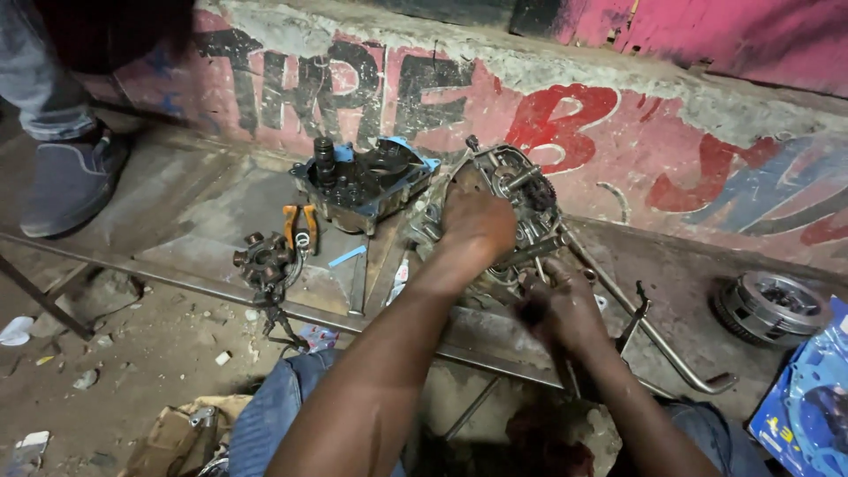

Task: The person works on a disassembled engine block placed on a low metal table. They use a wrench to tighten bolts on the cylinder head, then remove and reinsert a valve spring assembly by hand, and continue adjusting components within the engine block.

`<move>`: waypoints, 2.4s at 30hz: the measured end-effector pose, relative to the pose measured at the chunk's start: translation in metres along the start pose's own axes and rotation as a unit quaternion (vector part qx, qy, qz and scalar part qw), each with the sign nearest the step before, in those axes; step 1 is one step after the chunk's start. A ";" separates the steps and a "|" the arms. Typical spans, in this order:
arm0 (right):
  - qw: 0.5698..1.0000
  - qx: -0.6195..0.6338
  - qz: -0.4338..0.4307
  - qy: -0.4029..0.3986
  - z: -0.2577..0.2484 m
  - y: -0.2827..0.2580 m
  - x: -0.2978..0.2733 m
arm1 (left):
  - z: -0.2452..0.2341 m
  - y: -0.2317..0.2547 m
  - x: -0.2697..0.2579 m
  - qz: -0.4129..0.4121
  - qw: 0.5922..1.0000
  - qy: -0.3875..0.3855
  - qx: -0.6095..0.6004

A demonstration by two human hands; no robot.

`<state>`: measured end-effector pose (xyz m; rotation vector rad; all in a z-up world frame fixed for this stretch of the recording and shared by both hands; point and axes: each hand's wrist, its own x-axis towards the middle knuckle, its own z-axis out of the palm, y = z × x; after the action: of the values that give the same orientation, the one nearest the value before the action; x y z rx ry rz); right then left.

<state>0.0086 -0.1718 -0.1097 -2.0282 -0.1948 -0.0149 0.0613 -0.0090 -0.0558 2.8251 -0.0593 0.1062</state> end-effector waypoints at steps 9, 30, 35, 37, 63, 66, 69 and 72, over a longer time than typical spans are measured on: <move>0.995 -0.001 -0.058 -0.083 -0.010 -0.002 0.015 | -0.012 0.009 -0.018 -0.011 0.999 -0.003 0.033; 0.950 -0.273 -0.144 0.036 0.014 0.022 0.032 | -0.025 0.011 -0.019 -0.037 0.995 -0.086 -0.020; 0.950 -0.282 -0.129 0.042 0.023 0.024 0.030 | -0.017 0.011 -0.021 -0.069 0.993 -0.054 -0.080; 0.948 -0.293 -0.114 0.052 0.025 0.029 0.035 | -0.017 0.009 -0.024 -0.072 0.993 -0.054 -0.078; 0.961 -0.253 -0.111 0.025 0.017 0.031 0.048 | 0.082 -0.073 0.035 0.239 0.959 0.142 0.053; 0.955 -0.278 -0.105 0.014 0.021 0.050 0.060 | 0.027 -0.037 -0.018 0.151 0.984 0.089 0.002; 0.959 -0.276 -0.060 0.002 0.013 0.015 0.036 | 0.026 -0.038 -0.003 0.122 0.992 0.000 0.024; 0.955 -0.296 -0.034 0.002 0.018 -0.004 0.024 | 0.005 -0.027 -0.018 0.120 0.993 -0.011 0.015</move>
<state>0.0303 -0.1507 -0.1124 -2.6184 -0.2812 -0.1343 0.0451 0.0160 -0.0706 2.8368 -0.4053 0.1316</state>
